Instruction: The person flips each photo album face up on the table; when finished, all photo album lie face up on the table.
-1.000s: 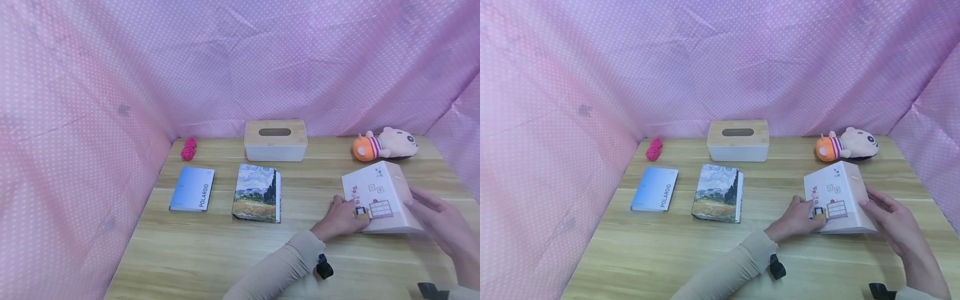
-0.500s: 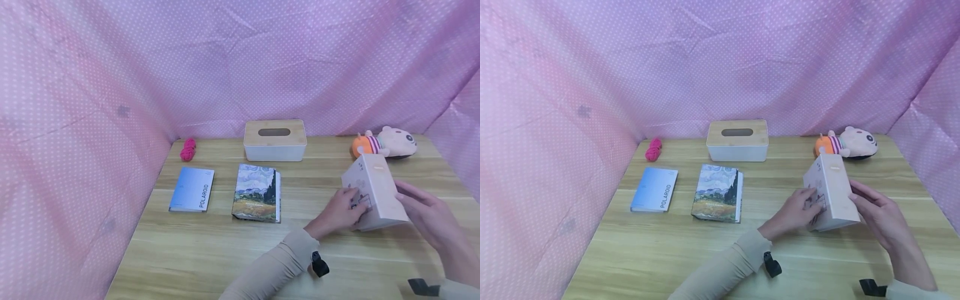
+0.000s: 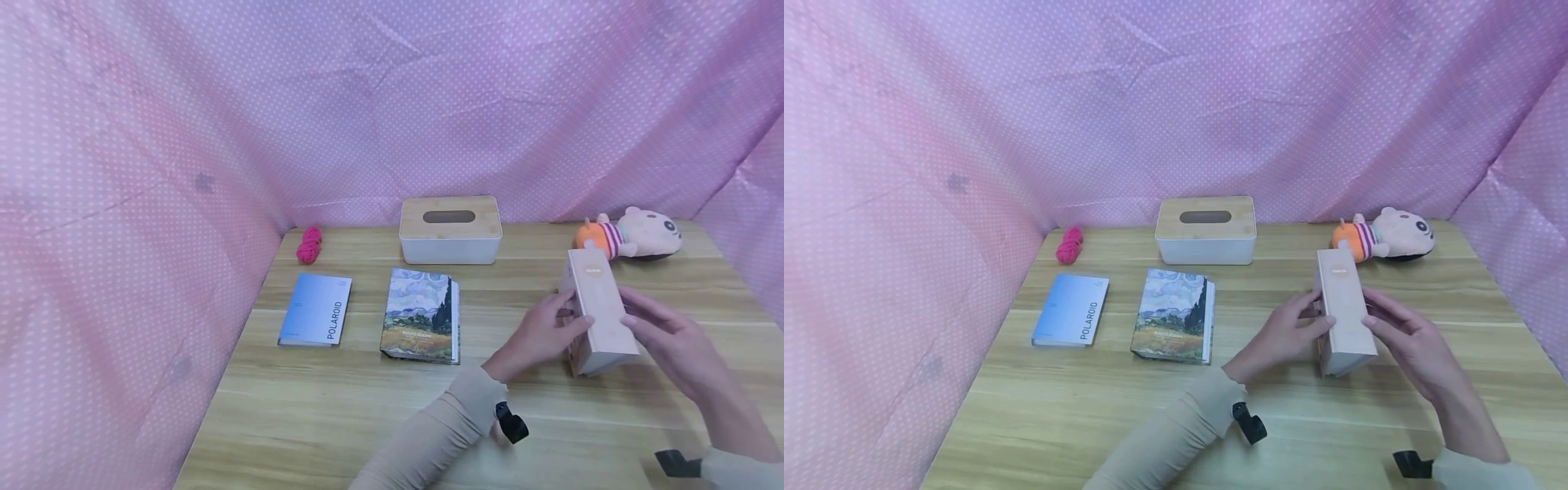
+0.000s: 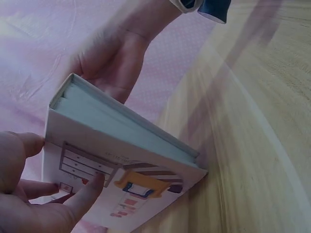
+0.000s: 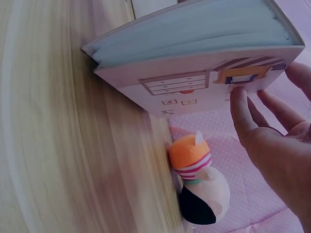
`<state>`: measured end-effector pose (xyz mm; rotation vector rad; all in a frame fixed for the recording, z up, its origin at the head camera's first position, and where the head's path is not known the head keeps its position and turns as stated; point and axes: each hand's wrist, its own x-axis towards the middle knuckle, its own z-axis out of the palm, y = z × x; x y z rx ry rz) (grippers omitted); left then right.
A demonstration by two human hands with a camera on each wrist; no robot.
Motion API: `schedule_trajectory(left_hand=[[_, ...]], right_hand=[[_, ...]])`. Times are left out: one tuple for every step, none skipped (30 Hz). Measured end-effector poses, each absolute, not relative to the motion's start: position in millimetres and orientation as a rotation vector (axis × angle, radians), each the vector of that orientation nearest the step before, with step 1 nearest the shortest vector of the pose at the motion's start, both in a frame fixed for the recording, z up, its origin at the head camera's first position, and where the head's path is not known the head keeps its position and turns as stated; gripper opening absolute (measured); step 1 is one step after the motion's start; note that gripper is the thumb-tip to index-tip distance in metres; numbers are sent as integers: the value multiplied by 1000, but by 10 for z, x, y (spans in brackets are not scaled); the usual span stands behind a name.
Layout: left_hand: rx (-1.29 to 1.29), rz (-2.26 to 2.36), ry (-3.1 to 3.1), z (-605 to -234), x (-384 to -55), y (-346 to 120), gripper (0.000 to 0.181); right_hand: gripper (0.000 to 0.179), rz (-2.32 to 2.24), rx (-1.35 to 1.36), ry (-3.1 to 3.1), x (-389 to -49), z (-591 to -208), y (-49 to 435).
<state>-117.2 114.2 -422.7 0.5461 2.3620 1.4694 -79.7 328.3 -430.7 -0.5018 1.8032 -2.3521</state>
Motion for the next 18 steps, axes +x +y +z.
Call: schedule_trajectory(left_hand=[[534,1476,2355,-4218,-1177,1128,56],[526,1488,2347,-4212,-1183,1114,57],[522,1501,2339,-4206,-1190,1102,58],[517,1511,2331,-4198,-1197,1087,59],[511,1516,2329,-4190,-1202,1070,59],[511,1530,2322,-4187,-1210,1053,59],[517,1544,2313,-4182,-1218,1036,59],[518,1557,2303,-4178,-1225,1016,59],[511,1562,2296,-4176,-1230,995,59],[504,1566,2287,-4172,-1234,972,59],[498,1576,2272,-4172,-1240,949,58],[498,1584,2263,-4172,-1246,925,58],[488,1590,2253,-4171,-1251,902,57],[474,1592,2250,-4174,-1256,878,57],[467,1594,2250,-4177,-1262,855,56],[455,1600,2245,-4179,-1265,832,55],[446,1608,2240,-4185,-1271,811,54],[439,1614,2240,-4191,-1275,789,53]], right_hand=[[54,-2344,-513,1803,-804,-4309,3269],[54,-2333,-522,1804,-810,-4315,3256],[54,-2317,-529,1815,-816,-4319,3243],[54,-2297,-532,1830,-823,-4323,3231],[54,-2274,-530,1852,-830,-4327,3219],[54,-2246,-524,1878,-837,-4332,3209],[54,-2213,-512,1911,-843,-4337,3199],[53,-2176,-492,1943,-848,-4343,3193],[53,-2133,-468,1983,-850,-4350,3186],[53,-2088,-443,2024,-853,-4358,3177],[52,-2040,-417,2067,-855,-4366,3166],[52,-1979,-396,2127,-856,-4374,3154],[52,-1919,-385,2172,-856,-4383,3138],[52,-1868,-373,2215,-858,-4392,3118],[51,-1821,-368,2259,-860,-4400,3093],[51,-1779,-367,2294,-863,-4407,3069],[52,-1747,-370,2320,-866,-4414,3042],[52,-1721,-380,2341,-870,-4423,3015]])
